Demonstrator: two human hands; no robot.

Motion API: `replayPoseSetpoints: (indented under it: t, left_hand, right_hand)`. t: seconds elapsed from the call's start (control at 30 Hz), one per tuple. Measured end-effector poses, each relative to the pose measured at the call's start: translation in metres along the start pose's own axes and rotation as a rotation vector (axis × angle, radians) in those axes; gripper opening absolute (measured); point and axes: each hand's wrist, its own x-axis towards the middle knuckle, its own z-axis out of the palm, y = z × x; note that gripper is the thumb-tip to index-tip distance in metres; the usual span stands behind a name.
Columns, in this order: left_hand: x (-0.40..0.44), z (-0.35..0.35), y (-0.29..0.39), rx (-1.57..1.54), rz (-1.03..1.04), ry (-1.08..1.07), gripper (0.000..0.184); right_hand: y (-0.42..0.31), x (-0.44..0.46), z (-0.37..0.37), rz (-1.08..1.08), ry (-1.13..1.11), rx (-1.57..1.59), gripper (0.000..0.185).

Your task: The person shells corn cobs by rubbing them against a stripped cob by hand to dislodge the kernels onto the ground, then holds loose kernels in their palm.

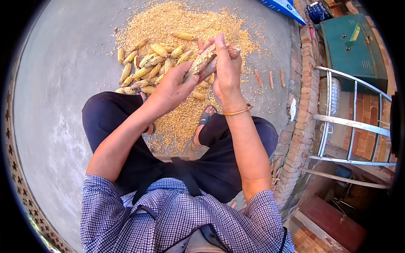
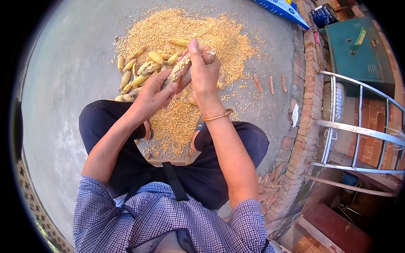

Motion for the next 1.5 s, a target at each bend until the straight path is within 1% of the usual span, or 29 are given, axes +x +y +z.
replayPoseSetpoints:
  t: [0.07, 0.17, 0.27, 0.33, 0.37, 0.43, 0.47, 0.53, 0.63, 0.67, 0.73, 0.77, 0.8, 0.83, 0.87, 0.9, 0.97, 1.0, 1.03, 1.07, 1.1, 1.13, 1.2, 1.27, 1.37, 1.4, 1.47, 1.5]
  left_hand:
    - [0.002, 0.002, -0.010, 0.442, 0.240, 0.116, 0.031]
    - [0.000, 0.011, -0.005, 0.484, 0.189, 0.129, 0.035]
    - [0.002, 0.014, 0.005, 0.463, 0.091, 0.151, 0.035]
    - [0.002, 0.014, 0.018, 0.634, 0.020, 0.125, 0.034]
    - [0.002, 0.014, 0.021, 0.719, -0.015, 0.112, 0.034]
    - [-0.002, 0.013, 0.017, 0.707, 0.043, 0.014, 0.031]
    - [-0.003, 0.012, 0.015, 0.701, 0.073, -0.037, 0.030]
    - [-0.007, 0.015, 0.011, 0.529, 0.148, -0.033, 0.029]
    - [-0.006, 0.017, 0.005, 0.347, 0.285, -0.023, 0.027]
    - [-0.004, 0.017, 0.004, 0.300, 0.337, -0.014, 0.026]
    - [-0.006, 0.017, 0.007, 0.156, 0.279, -0.044, 0.027]
    - [-0.007, 0.014, 0.009, 0.044, 0.206, -0.070, 0.027]
    - [-0.007, 0.012, 0.010, -0.069, 0.133, -0.086, 0.028]
    - [-0.009, 0.008, 0.011, -0.223, 0.016, -0.111, 0.030]
    - [-0.009, 0.006, 0.013, -0.376, -0.098, -0.133, 0.031]
    - [-0.009, 0.005, 0.015, -0.441, -0.078, -0.136, 0.033]
    - [-0.009, 0.001, 0.020, -0.461, -0.040, -0.141, 0.034]
    - [-0.011, 0.002, 0.023, -0.475, -0.028, -0.146, 0.035]
    - [-0.011, 0.003, 0.026, -0.488, -0.024, -0.107, 0.034]
    - [-0.011, 0.002, 0.026, -0.413, -0.013, -0.068, 0.033]
    - [-0.010, 0.002, 0.025, -0.337, -0.002, -0.026, 0.031]
    - [-0.010, 0.001, 0.023, -0.263, 0.005, 0.018, 0.030]
    - [-0.007, 0.004, 0.017, 0.065, 0.255, 0.151, 0.028]
    - [-0.005, 0.004, 0.014, 0.297, 0.393, 0.237, 0.027]
    - [-0.007, 0.002, 0.014, 0.218, 0.358, 0.206, 0.025]
    - [-0.008, 0.001, 0.017, 0.191, 0.273, 0.166, 0.027]
    - [-0.011, -0.004, 0.023, 0.137, 0.101, 0.083, 0.029]
    - [-0.011, -0.004, 0.025, 0.133, 0.141, 0.085, 0.031]
  right_hand:
    - [0.002, -0.002, 0.002, -0.014, 0.011, -0.006, 0.028]
    - [0.006, -0.003, 0.003, -0.033, 0.033, -0.004, 0.028]
    - [0.005, -0.003, 0.003, -0.046, 0.045, 0.007, 0.028]
    - [0.002, -0.004, 0.006, -0.069, 0.063, 0.033, 0.030]
    - [0.005, -0.002, 0.005, -0.105, 0.105, -0.018, 0.029]
    - [0.011, 0.001, 0.001, -0.178, 0.197, -0.122, 0.030]
    - [0.012, 0.000, -0.001, -0.151, 0.231, -0.172, 0.030]
    - [0.004, -0.005, 0.004, -0.094, 0.296, -0.270, 0.031]
    - [-0.001, -0.002, 0.001, -0.067, 0.344, -0.098, 0.032]
    - [-0.004, 0.000, 0.000, -0.082, 0.305, -0.092, 0.032]
    - [-0.010, -0.002, -0.004, -0.104, 0.236, -0.077, 0.033]
    - [-0.015, -0.002, -0.006, -0.061, 0.165, -0.030, 0.032]
    - [-0.022, -0.002, -0.008, -0.018, 0.093, 0.019, 0.032]
    - [-0.027, -0.002, -0.010, 0.023, 0.018, 0.069, 0.031]
    - [-0.030, -0.002, -0.011, 0.006, -0.025, 0.064, 0.031]
    - [-0.031, -0.003, -0.011, -0.009, -0.068, 0.061, 0.031]
    - [-0.036, -0.009, -0.011, 0.000, -0.155, 0.047, 0.029]
    - [-0.037, -0.014, -0.008, -0.024, -0.141, -0.009, 0.028]
    - [-0.036, -0.017, -0.005, -0.048, -0.127, -0.066, 0.028]
    - [-0.036, -0.019, -0.003, -0.075, -0.114, -0.124, 0.029]
    - [-0.034, -0.020, -0.003, -0.133, -0.152, -0.157, 0.035]
    - [-0.034, -0.021, -0.001, -0.149, -0.144, -0.189, 0.034]
    - [-0.036, -0.024, 0.002, -0.174, -0.124, -0.257, 0.031]
    - [-0.038, -0.026, 0.002, -0.179, -0.143, -0.262, 0.033]
    - [-0.036, -0.025, -0.004, -0.206, -0.224, -0.264, 0.040]
    - [-0.035, -0.024, -0.007, -0.218, -0.260, -0.264, 0.043]
    - [-0.036, -0.021, -0.011, -0.238, -0.299, -0.245, 0.041]
    - [-0.037, -0.019, -0.012, -0.248, -0.318, -0.234, 0.041]
